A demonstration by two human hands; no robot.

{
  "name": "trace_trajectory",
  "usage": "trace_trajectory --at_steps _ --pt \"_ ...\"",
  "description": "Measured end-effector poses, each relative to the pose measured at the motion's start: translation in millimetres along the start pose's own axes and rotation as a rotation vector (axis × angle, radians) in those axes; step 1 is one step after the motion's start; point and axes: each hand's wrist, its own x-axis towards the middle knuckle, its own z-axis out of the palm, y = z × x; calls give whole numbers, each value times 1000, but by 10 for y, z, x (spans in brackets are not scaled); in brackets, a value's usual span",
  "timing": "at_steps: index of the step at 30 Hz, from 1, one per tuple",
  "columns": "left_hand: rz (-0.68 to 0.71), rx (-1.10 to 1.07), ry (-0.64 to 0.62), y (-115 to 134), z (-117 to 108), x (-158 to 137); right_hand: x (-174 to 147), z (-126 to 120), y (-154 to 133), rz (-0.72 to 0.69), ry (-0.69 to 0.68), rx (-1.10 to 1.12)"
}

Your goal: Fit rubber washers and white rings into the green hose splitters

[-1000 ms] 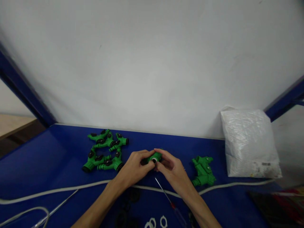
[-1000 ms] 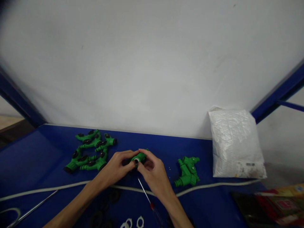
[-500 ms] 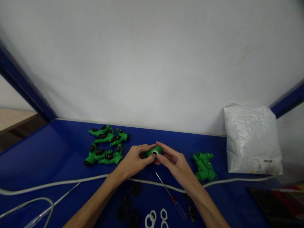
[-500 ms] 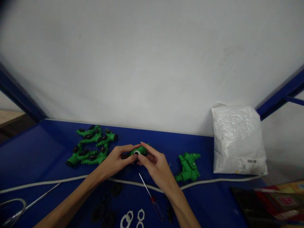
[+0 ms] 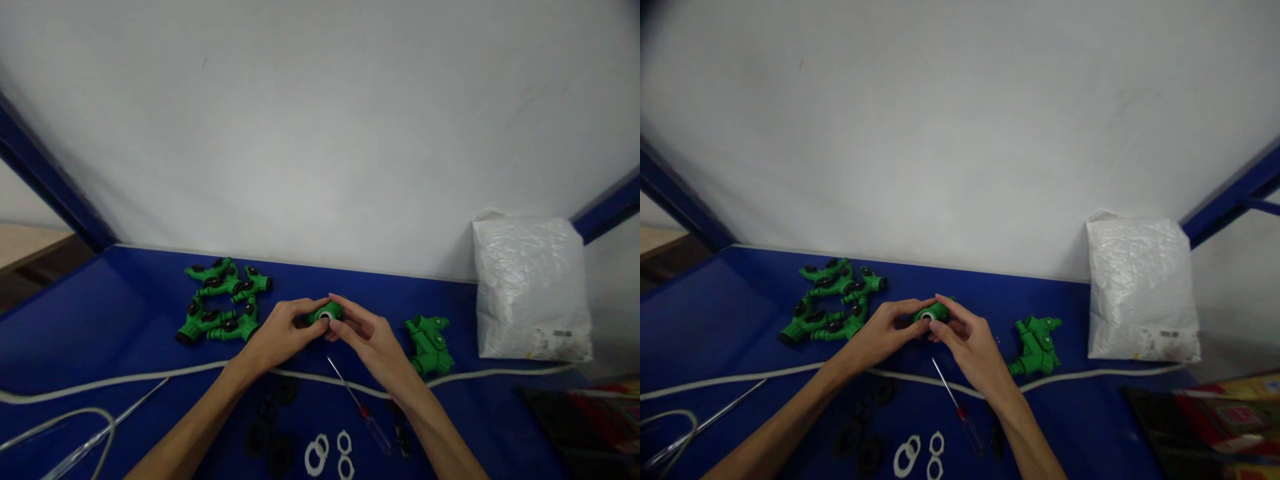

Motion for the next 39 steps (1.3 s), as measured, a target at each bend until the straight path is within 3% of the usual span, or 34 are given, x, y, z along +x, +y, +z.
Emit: trace_trajectory --at_steps 39 --pt "-5 -30 14 -5 25 -16 1 27 5 -2 27 5"
